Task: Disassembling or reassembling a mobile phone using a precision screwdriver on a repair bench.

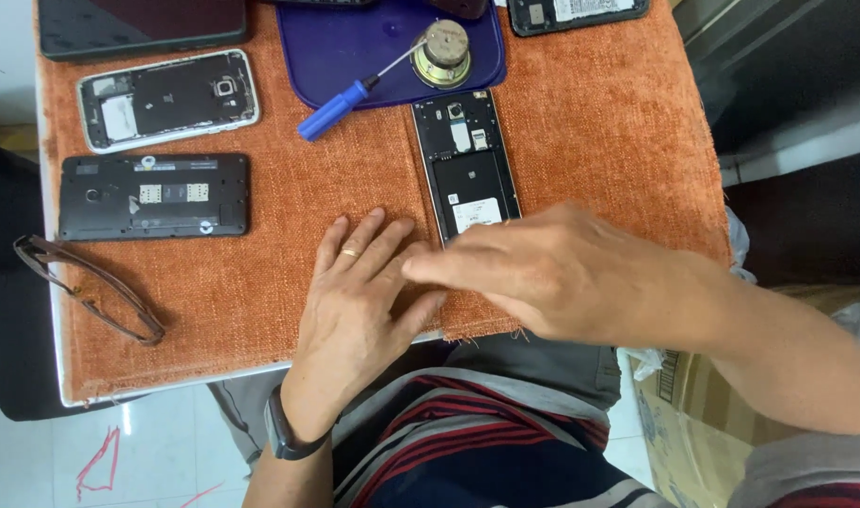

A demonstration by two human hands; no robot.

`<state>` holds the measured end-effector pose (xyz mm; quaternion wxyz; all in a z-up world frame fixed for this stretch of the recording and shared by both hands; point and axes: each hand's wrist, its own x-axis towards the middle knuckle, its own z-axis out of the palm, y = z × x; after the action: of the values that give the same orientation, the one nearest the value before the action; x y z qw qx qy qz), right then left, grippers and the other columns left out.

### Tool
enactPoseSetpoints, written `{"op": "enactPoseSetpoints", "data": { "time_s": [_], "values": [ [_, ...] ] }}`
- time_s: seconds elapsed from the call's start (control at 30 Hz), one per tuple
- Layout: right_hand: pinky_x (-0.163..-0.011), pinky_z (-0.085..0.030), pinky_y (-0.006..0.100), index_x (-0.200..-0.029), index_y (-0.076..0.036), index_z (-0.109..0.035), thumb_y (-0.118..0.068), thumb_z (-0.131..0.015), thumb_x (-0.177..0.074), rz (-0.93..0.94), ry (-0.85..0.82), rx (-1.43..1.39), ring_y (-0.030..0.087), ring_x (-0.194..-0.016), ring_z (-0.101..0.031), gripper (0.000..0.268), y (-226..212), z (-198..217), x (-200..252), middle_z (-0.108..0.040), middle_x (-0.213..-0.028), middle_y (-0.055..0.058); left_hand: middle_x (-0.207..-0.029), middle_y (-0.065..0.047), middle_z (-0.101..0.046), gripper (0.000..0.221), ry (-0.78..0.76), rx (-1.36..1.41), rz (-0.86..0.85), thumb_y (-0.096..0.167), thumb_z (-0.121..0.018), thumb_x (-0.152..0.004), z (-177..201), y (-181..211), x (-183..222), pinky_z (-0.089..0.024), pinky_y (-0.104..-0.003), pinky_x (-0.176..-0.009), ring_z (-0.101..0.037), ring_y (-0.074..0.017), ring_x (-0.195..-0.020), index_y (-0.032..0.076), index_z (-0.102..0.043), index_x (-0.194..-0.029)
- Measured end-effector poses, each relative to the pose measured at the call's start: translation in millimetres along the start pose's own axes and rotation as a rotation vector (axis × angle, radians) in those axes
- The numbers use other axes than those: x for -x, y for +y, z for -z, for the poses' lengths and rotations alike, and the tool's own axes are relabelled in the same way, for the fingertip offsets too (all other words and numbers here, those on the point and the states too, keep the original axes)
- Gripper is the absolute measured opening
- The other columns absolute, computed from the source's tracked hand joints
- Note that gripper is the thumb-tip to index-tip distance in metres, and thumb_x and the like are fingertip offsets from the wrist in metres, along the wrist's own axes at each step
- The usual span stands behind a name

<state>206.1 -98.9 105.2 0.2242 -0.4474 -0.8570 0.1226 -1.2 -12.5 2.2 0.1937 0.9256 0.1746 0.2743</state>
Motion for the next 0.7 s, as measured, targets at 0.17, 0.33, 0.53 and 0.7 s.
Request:
{"op": "enactPoseSetpoints", "data": {
  "time_s": [0.17, 0.33, 0.53, 0.7],
  "values": [
    [-0.034, -0.044, 0.023, -0.127, -0.004, -0.066, -0.002, -0.077, -0.099, -0.028, 0.040, 0.181, 0.012, -0.047, -0.050, 0.031, 18.7, -8.1, 5.9, -0.065, -0.079, 0.002, -0.138, -0.016, -0.065, 0.050, -0.039, -0.006, 0.001, 0.035, -0.078, -0.091, -1.9, -3.1, 1.9, -0.032, -0.057, -0.119, -0.054, -0.0393, -0.136, 0.004, -0.069, -0.129],
    [-0.084, -0.067, 0.036, -0.138, 0.004, -0.056, 0.012, -0.065, -0.096, -0.021, 0.003, -0.067, 0.031, -0.113, -0.073, 0.044, 11.3, -1.5, -1.6, -0.068, -0.133, 0.021, -0.139, -0.014, -0.064, 0.048, -0.066, 0.014, 0.011, 0.029, -0.081, -0.088, 0.8, -1.4, 2.1, -0.032, -0.059, -0.118, -0.053, -0.0410, -0.136, 0.002, -0.068, -0.126],
    [-0.051, -0.056, 0.033, -0.127, 0.002, -0.068, -0.003, -0.076, -0.100, -0.011, 0.081, 0.166, 0.022, -0.077, -0.074, 0.028, 18.2, -0.9, -6.8, -0.078, -0.101, 0.010, -0.135, -0.017, -0.067, 0.046, -0.010, -0.029, -0.013, 0.035, -0.079, -0.094, -3.8, -3.2, 2.6, -0.035, -0.057, -0.117, -0.057, -0.0395, -0.133, 0.003, -0.071, -0.126],
    [-0.048, -0.051, 0.035, -0.144, -0.001, -0.055, 0.003, -0.066, -0.100, -0.072, -0.076, 0.003, 0.023, -0.064, -0.061, 0.046, 15.5, 1.3, -9.2, -0.066, -0.086, 0.009, -0.130, -0.015, -0.068, 0.046, -0.044, -0.003, 0.000, 0.031, -0.080, -0.091, -1.9, -2.7, 2.2, -0.033, -0.060, -0.117, -0.055, -0.0418, -0.135, 0.003, -0.070, -0.126]
  ]
}}
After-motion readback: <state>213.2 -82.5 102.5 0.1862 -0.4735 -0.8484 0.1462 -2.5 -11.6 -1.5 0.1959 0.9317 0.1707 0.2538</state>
